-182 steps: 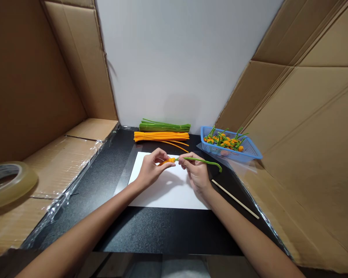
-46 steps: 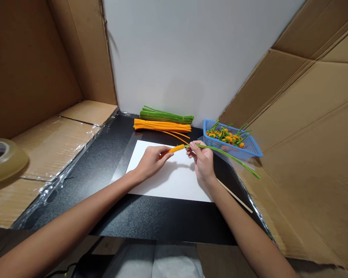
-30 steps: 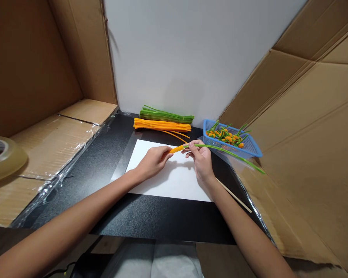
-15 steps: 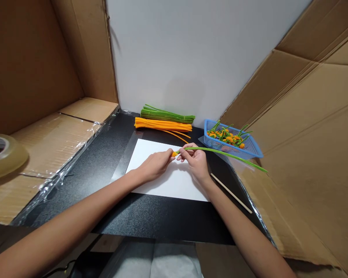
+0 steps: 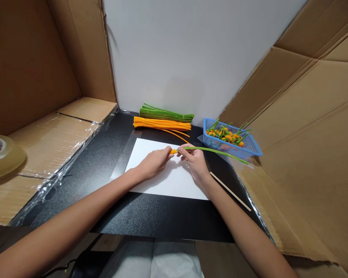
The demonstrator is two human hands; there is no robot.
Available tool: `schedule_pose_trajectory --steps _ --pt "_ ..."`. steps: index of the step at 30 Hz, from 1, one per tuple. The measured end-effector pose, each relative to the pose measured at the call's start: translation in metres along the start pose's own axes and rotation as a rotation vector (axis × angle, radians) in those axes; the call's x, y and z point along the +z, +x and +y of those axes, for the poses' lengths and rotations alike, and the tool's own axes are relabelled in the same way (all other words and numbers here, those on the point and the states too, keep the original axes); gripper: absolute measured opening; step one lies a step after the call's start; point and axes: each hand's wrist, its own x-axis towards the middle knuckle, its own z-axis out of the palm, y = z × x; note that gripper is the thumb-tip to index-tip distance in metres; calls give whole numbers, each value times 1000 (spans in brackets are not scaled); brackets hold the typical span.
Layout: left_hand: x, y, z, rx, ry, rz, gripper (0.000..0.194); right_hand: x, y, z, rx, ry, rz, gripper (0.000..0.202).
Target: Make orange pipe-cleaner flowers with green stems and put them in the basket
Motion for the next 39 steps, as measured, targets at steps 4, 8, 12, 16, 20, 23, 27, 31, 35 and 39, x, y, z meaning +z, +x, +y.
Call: schedule_pose_trajectory --steps 4,8,12,16,20,23,27,31,35,39 --pt "-1 0 1 -16 -1 -15 29 0 -1 0 15 20 23 27" --pt "-1 -1 0 -7 -26 -34 29 2 -4 0 7 -27 -43 26" --pt "-2 1 -1 -6 -8 -18 30 -1 -1 -1 54 14 -14 25" --pt "-2 0 -1 -14 50 -47 27 -3 2 0 54 52 20 26" --pt "-2 -2 -1 1 58 -86 21 1 0 3 84 47 -38 26" --pt "-2 -2 -3 12 46 -83 23 1 -1 3 107 48 -55 28" --pt "-3 0 -3 -6 59 -72 28 -3 2 1 117 48 -15 28" --pt "-3 1 -3 -12 49 -83 25 -4 2 2 113 22 -14 29" --pt "-3 0 -4 -15 67 -87 25 -2 1 5 138 24 -61 30" --pt "-4 1 -4 25 99 -120 28 -4 3 5 109 22 -12 31"
